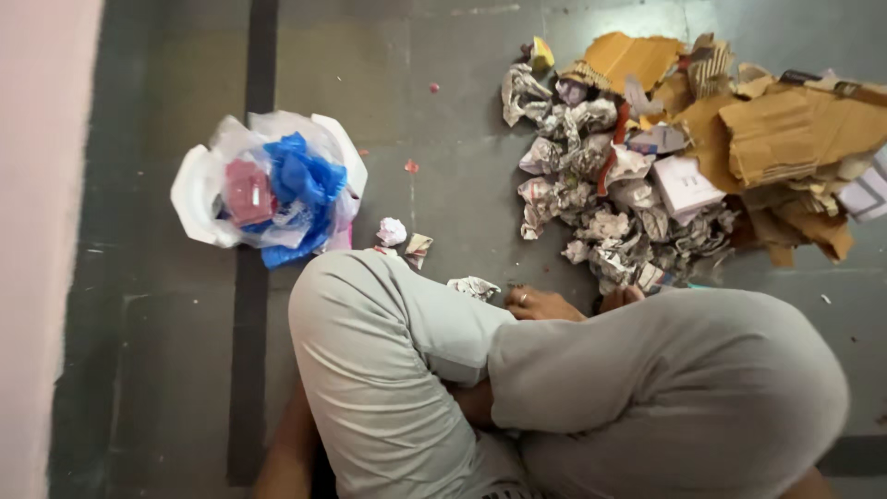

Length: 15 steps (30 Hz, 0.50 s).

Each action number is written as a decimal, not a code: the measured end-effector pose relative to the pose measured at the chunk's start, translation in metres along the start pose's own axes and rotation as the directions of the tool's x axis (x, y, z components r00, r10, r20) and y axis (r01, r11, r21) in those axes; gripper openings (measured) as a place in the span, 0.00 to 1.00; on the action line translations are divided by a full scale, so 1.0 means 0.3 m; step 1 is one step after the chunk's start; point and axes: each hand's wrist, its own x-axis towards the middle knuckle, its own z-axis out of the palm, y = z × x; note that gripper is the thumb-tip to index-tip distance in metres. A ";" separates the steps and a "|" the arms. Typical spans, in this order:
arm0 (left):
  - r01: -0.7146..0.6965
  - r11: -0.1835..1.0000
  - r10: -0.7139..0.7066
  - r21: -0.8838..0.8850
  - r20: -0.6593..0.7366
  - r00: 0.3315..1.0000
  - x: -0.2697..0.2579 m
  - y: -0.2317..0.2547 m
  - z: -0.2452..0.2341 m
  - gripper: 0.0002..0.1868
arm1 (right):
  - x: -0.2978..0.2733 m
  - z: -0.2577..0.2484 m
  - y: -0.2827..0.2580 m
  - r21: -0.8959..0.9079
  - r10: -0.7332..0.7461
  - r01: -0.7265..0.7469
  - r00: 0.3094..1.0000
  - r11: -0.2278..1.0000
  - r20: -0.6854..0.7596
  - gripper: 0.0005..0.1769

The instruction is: The person sits on the floor and sorts through a pile of crumpled paper and cardboard. They pick up individual pieces, crumple them further, and place them into a black plastic bag. The person also handles blue and red plastic items, placing them into the bag.

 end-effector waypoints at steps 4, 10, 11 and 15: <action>-0.426 0.867 0.401 0.258 0.147 0.904 0.342 0.033 0.146 0.31 | 0.053 -0.008 -0.025 -0.057 -0.075 0.074 0.997 0.996 -0.015 0.29; -0.477 0.855 0.378 0.204 0.385 0.842 0.489 -0.041 0.279 0.29 | 0.228 -0.060 -0.125 -0.207 -0.297 0.288 0.955 0.935 -0.012 0.21; -0.463 0.871 0.358 0.164 0.432 0.828 0.474 -0.061 0.306 0.27 | 0.229 -0.041 -0.133 -0.219 -0.312 0.301 0.950 0.928 -0.020 0.22; -0.548 0.822 0.443 0.156 0.429 0.787 0.461 -0.149 0.388 0.15 | 0.249 0.074 -0.078 -0.190 -0.264 0.249 0.963 0.950 -0.056 0.23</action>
